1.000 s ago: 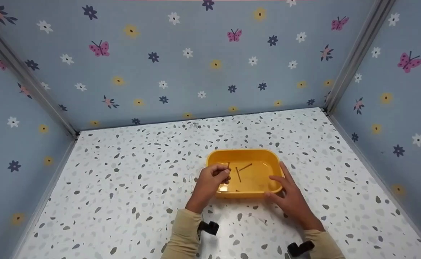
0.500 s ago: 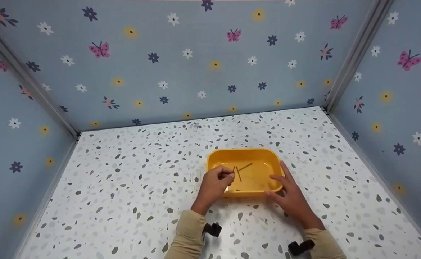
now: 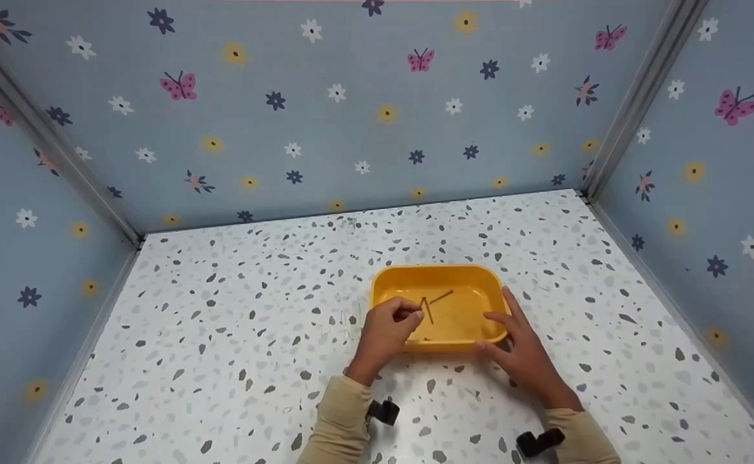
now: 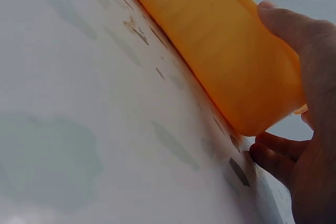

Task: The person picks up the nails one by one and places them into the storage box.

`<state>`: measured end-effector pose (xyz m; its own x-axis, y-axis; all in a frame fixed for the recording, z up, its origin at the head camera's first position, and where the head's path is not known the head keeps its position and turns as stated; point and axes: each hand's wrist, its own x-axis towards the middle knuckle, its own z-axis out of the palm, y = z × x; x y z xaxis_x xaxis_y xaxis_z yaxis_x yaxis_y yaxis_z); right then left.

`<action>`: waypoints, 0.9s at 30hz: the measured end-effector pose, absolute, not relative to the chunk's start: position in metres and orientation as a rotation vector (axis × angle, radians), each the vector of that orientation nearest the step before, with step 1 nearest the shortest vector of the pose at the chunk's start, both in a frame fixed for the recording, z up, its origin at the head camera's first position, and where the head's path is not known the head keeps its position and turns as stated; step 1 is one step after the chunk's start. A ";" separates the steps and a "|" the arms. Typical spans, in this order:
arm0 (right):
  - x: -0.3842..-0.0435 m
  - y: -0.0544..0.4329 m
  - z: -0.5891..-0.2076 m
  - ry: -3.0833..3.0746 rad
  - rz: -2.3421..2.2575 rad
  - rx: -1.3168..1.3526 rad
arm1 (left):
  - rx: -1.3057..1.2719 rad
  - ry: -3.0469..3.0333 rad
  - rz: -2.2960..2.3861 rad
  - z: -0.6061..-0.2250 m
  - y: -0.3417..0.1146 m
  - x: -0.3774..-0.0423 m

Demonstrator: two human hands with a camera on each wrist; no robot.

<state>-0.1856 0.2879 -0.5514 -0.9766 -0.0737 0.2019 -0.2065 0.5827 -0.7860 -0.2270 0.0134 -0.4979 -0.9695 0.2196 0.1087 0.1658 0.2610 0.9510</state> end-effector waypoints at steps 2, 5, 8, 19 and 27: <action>-0.186 0.288 -0.552 -2.662 1.352 0.234 | 0.357 2.457 1.841 -0.497 0.015 -0.227; -0.186 0.288 -0.554 -2.656 1.364 0.231 | 0.328 2.466 1.831 -0.495 0.019 -0.228; -0.186 0.287 -0.555 -2.651 1.377 0.226 | 0.312 2.476 1.807 -0.494 0.024 -0.228; -0.185 0.286 -0.555 -2.657 1.338 0.235 | 0.415 2.565 1.661 -0.498 0.034 -0.227; -0.187 0.290 -0.555 -2.645 1.333 0.249 | 0.505 2.527 1.701 -0.503 0.035 -0.229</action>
